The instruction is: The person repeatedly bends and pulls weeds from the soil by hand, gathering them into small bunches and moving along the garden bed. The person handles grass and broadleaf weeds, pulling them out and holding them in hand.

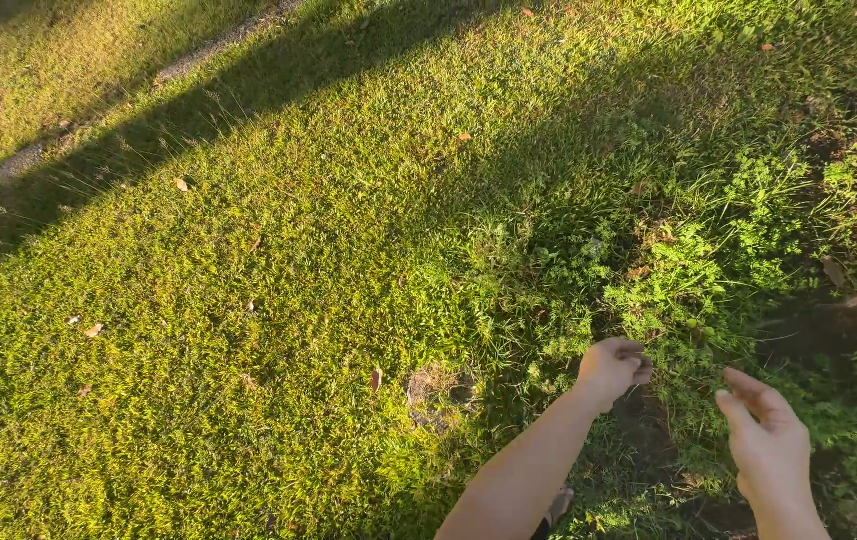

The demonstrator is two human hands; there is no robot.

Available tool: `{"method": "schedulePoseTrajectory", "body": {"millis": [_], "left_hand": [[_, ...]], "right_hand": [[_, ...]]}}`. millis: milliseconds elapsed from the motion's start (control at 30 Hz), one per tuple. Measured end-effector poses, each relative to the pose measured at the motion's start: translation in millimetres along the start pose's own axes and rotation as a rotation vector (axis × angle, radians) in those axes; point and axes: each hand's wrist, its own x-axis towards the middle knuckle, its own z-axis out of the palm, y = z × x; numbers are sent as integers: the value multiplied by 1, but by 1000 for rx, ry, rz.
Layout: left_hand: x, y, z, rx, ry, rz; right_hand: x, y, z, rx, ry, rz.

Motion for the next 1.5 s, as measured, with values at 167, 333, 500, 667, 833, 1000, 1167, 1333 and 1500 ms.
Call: {"method": "schedulePoseTrajectory", "body": {"millis": [167, 333, 500, 667, 833, 1000, 1167, 1333, 1500], "left_hand": [[14, -34, 48, 117, -188, 42], [-20, -24, 83, 196, -338, 139], [-90, 33, 117, 782, -72, 511], [-147, 62, 131, 855, 22, 799], [-170, 69, 134, 764, 46, 876], [-213, 80, 143, 847, 160, 758], [-199, 47, 150, 688, 73, 836], [-204, 32, 173, 768, 105, 699], [-184, -1, 197, 588, -73, 811]], "right_hand": [[1, 17, -33, 86, 27, -50], [-9, 25, -53, 96, 132, -96], [-40, -14, -65, 334, 157, -172], [-73, -56, -80, 319, 129, -203], [-97, -85, -95, 382, 75, -305], [-113, -82, -111, 424, -17, -324], [-114, -56, -132, 446, -10, -307], [-121, -34, -163, 477, 7, -329], [-134, -7, -194, 446, 61, -421]]}}
